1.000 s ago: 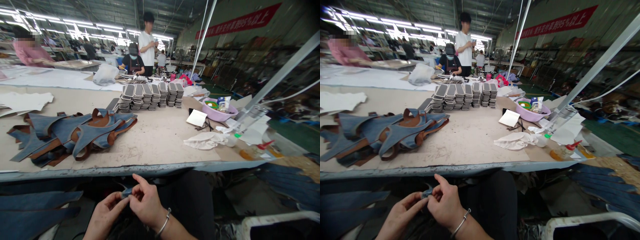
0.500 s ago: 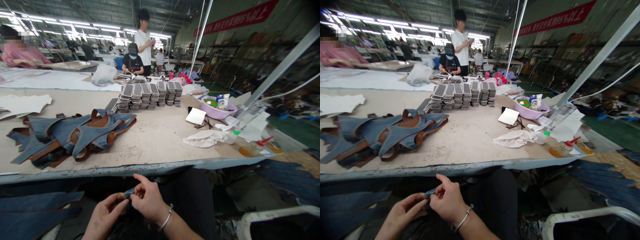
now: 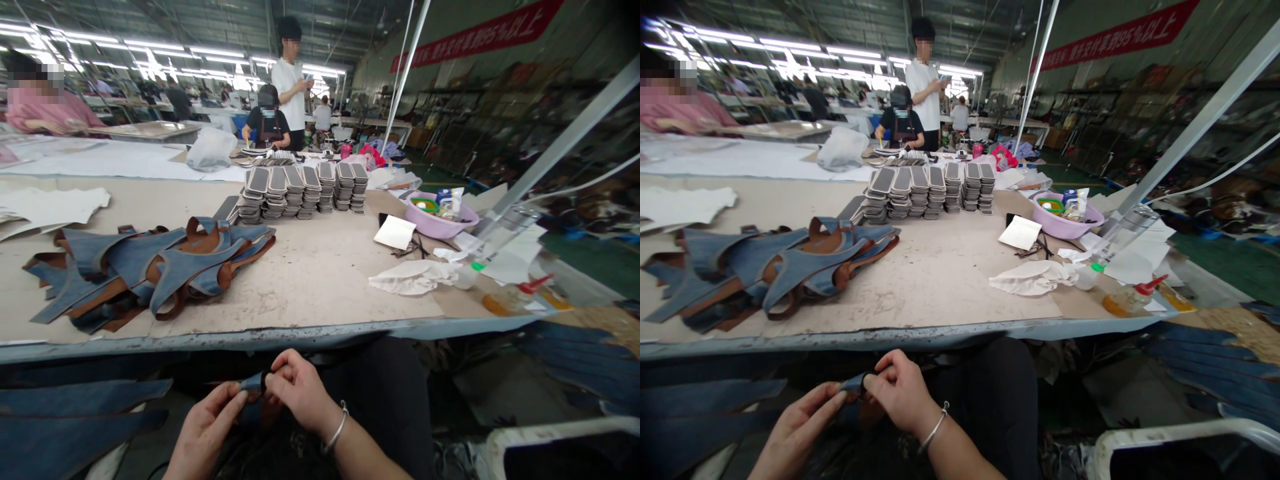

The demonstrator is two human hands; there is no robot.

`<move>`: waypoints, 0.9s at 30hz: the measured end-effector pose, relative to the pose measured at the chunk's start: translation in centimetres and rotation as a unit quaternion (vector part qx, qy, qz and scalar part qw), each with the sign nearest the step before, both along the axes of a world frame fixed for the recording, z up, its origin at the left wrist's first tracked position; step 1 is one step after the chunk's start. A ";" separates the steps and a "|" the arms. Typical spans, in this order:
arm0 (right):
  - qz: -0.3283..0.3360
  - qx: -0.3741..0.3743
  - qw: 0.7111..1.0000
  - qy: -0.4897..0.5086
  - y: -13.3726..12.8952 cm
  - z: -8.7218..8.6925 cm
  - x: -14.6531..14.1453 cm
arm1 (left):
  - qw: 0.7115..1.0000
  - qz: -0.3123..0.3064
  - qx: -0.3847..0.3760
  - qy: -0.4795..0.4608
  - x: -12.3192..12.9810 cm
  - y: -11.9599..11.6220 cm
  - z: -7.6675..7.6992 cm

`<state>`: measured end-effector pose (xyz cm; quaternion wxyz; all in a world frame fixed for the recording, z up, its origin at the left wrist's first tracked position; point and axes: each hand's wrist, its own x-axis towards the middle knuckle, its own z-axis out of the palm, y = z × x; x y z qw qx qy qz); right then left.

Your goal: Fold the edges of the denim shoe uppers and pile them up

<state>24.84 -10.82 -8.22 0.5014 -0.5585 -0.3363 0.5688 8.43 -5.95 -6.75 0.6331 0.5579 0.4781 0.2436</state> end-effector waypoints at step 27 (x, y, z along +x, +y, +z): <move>-0.005 0.107 0.994 -0.015 -0.7 2.5 0.2 | 0.944 -0.319 0.074 0.032 0.0 -0.1 -0.6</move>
